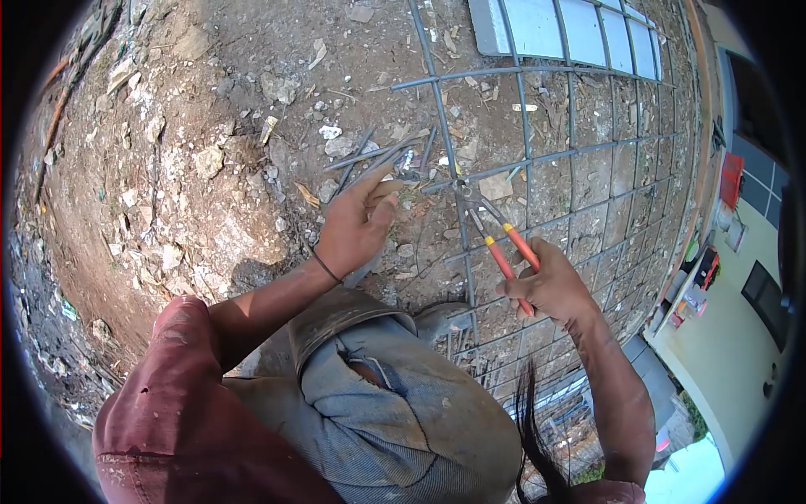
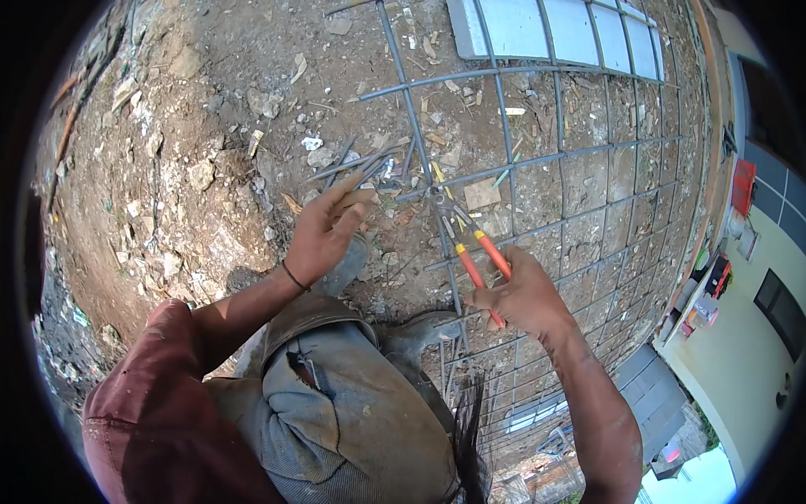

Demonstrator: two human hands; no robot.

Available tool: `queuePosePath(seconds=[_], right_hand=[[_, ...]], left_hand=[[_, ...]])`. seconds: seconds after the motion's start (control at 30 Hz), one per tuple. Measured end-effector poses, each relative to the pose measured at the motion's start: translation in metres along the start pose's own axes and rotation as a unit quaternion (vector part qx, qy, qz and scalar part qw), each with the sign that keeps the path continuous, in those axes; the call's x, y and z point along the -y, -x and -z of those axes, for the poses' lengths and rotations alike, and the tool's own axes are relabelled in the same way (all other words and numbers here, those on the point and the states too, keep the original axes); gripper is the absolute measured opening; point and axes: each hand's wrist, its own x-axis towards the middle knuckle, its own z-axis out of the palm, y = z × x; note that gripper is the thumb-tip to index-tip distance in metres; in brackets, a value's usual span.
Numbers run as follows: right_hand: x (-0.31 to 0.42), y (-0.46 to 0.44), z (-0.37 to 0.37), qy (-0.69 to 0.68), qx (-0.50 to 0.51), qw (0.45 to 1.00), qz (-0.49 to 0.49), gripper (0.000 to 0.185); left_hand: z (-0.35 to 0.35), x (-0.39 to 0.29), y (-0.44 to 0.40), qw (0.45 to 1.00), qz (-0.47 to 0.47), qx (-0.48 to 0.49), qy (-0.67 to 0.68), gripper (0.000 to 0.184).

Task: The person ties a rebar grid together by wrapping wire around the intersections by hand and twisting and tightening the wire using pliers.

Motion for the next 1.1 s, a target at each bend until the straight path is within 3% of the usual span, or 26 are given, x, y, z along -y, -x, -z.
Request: queuePosePath(seconds=[0.03, 0.07, 0.1, 0.13, 0.17, 0.2, 0.27, 0.3, 0.37, 0.4, 0.47, 0.6, 0.67, 0.8, 0.9, 0.97, 1.1], right_hand=[[0.006, 0.006, -0.002, 0.069, -0.038, 0.996, 0.037, 0.036], [0.008, 0.009, -0.003, 0.137, -0.076, 0.985, 0.074, 0.048], [0.007, 0.009, -0.004, 0.139, -0.076, 0.985, 0.073, 0.048], [0.003, 0.009, -0.006, 0.297, -0.122, 0.931, 0.17, 0.044], [-0.001, 0.009, -0.007, 0.443, -0.165, 0.841, 0.262, 0.041], [-0.002, 0.009, -0.009, 0.442, -0.166, 0.842, 0.261, 0.041], [-0.002, 0.007, -0.01, 0.63, -0.261, 0.689, 0.246, 0.04], [-0.004, 0.001, -0.011, 0.629, -0.262, 0.69, 0.246, 0.04], [-0.013, -0.013, -0.013, 0.701, -0.367, 0.538, 0.29, 0.044], [-0.014, -0.016, -0.012, 0.701, -0.367, 0.538, 0.289, 0.044], [-0.015, -0.021, -0.012, 0.741, -0.394, 0.446, 0.31, 0.048], [-0.031, -0.037, -0.014, 0.764, -0.399, 0.428, 0.273, 0.049], [-0.034, -0.043, -0.009, 0.735, -0.38, 0.5, 0.254, 0.051], [-0.016, -0.04, 0.0, 0.732, -0.383, 0.502, 0.255, 0.048], [0.009, -0.025, -0.006, 0.719, -0.346, 0.551, 0.244, 0.038], [0.023, -0.017, -0.01, 0.61, -0.207, 0.751, 0.145, 0.032], [0.03, -0.029, 0.017, 0.633, -0.191, 0.734, 0.156, 0.032]], left_hand=[[0.004, 0.009, -0.009, 1.0, 0.0, 0.001, 0.001, 0.062], [0.008, 0.017, -0.02, 0.992, -0.055, 0.02, -0.112, 0.064], [0.01, 0.021, -0.03, 0.968, -0.107, 0.038, -0.222, 0.065], [0.007, 0.019, -0.039, 0.969, -0.104, 0.04, -0.22, 0.065], [0.001, 0.014, -0.049, 0.988, -0.049, 0.081, -0.122, 0.065], [-0.005, 0.01, -0.06, 0.992, 0.005, 0.121, -0.023, 0.064], [-0.015, 0.022, -0.084, 0.985, 0.033, 0.169, 0.015, 0.058], [-0.019, 0.03, -0.093, 0.973, 0.062, 0.215, 0.053, 0.053], [-0.026, 0.022, -0.103, 0.963, 0.049, 0.259, 0.064, 0.045], [-0.028, 0.018, -0.107, 0.95, 0.035, 0.3, 0.077, 0.037], [-0.034, 0.025, -0.11, 0.954, 0.043, 0.279, 0.1, 0.031], [-0.035, 0.029, -0.109, 0.956, 0.06, 0.262, 0.122, 0.023], [-0.038, 0.027, -0.108, 0.96, 0.056, 0.249, 0.117, 0.021], [-0.039, 0.03, -0.108, 0.962, 0.048, 0.238, 0.128, 0.02], [-0.037, 0.024, -0.106, 0.962, 0.082, 0.235, 0.112, 0.021], [-0.036, 0.02, -0.105, 0.962, 0.075, 0.238, 0.114, 0.021], [-0.037, 0.023, -0.107, 0.967, 0.053, 0.236, 0.08, 0.021]])
